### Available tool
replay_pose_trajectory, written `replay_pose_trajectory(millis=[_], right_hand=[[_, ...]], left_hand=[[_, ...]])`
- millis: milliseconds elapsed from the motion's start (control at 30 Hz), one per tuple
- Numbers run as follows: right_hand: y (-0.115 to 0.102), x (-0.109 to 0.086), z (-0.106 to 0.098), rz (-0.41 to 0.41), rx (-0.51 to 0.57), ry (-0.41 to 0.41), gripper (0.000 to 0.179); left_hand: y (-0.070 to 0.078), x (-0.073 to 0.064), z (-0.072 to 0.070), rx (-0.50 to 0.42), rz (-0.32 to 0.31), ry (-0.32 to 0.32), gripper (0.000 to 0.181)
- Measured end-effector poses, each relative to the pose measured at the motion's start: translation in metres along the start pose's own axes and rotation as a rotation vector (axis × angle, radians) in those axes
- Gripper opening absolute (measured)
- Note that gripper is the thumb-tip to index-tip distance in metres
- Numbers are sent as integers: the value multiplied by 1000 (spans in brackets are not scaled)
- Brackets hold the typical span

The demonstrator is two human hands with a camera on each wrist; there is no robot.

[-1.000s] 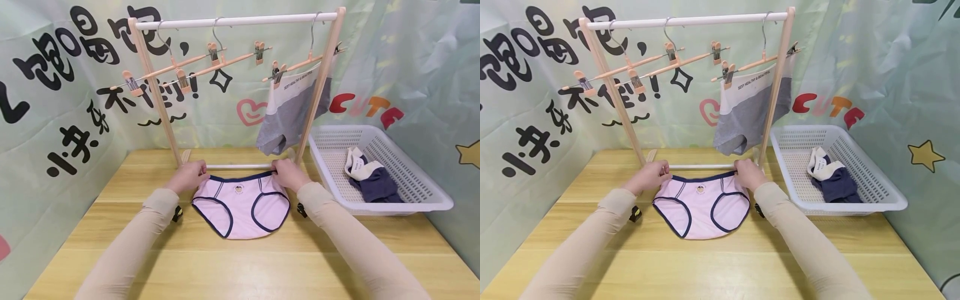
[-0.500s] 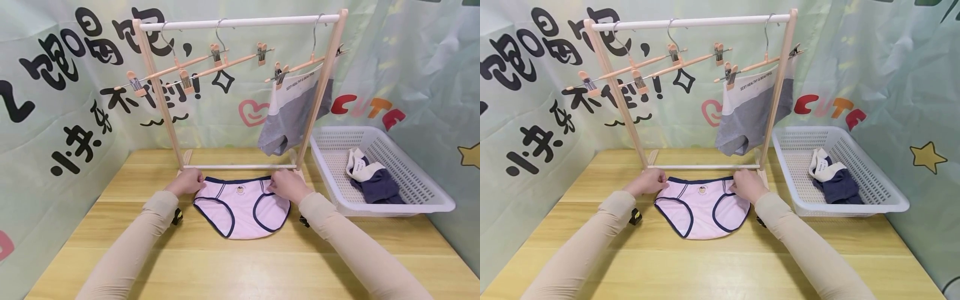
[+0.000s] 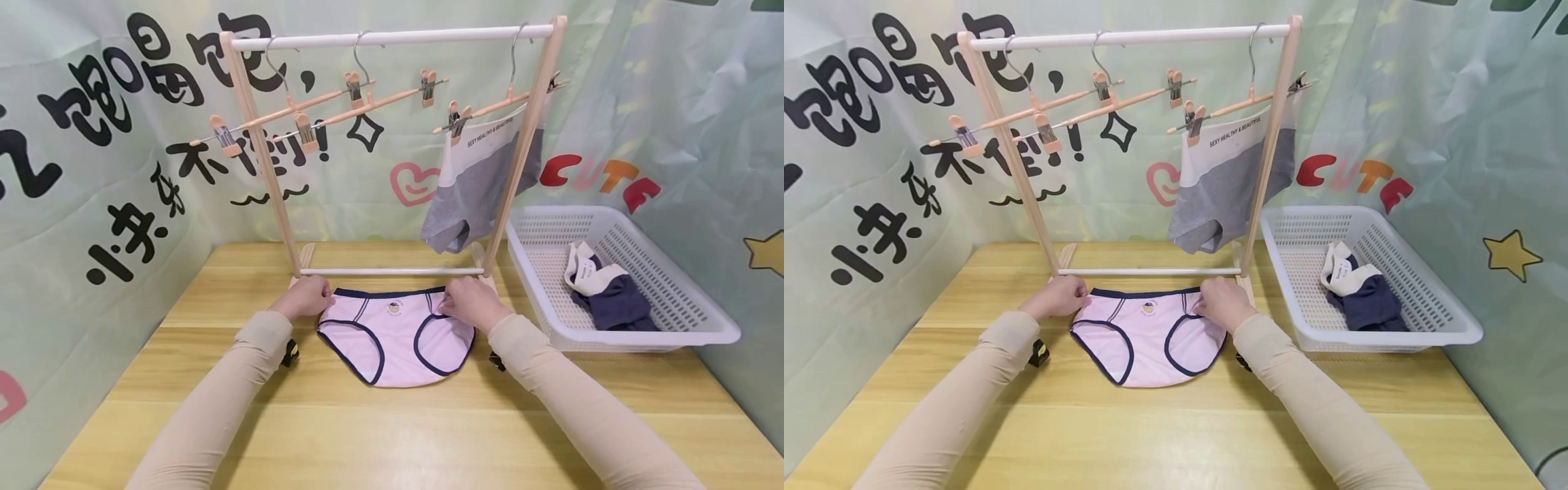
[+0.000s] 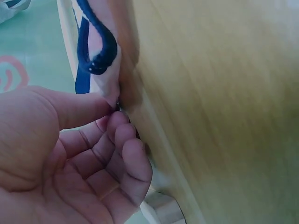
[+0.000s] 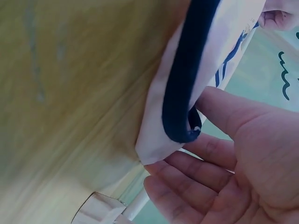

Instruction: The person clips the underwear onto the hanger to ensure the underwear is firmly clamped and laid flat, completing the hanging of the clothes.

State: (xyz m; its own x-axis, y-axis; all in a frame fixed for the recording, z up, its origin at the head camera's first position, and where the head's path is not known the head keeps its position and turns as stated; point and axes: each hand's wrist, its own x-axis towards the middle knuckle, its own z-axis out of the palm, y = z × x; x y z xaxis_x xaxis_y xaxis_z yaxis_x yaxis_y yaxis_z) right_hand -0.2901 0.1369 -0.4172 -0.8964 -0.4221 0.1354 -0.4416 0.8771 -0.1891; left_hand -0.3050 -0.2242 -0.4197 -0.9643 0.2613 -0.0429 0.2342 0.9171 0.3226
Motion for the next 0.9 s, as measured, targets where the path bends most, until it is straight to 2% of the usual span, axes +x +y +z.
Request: replay_pose_trajectory(millis=[233,300,367,433,500,600,700,800,900], right_hand=[[-4,4,3,6,0,-28,22],[-5,4,2,11,4,-47,23],[-5,5,-2,22,15,-61,23],[-5,6,-6,30,27,-57,23],[-4,7,-11,28,36,-41,25],[-2,8,-16,1,34,-8,28],[-1,9,-19,-16,43,-4,24],[0,9,-21,-11,62,-14,19],[0,9,-24,2,74,-35,19]], left_hand=[[-5,-5,-2,-1,-6,-12,25],[-5,-7,-9,-17,-13,-23,24],[-3,-10,-21,-51,-26,-25,22],[0,-14,-41,-84,-41,-11,18],[5,-18,-67,-114,-57,28,18],[15,-27,-110,-144,-50,124,28],[27,-38,-148,-216,-37,218,43],[41,-49,-178,-255,-22,316,57],[54,-56,-199,-275,-15,409,69]])
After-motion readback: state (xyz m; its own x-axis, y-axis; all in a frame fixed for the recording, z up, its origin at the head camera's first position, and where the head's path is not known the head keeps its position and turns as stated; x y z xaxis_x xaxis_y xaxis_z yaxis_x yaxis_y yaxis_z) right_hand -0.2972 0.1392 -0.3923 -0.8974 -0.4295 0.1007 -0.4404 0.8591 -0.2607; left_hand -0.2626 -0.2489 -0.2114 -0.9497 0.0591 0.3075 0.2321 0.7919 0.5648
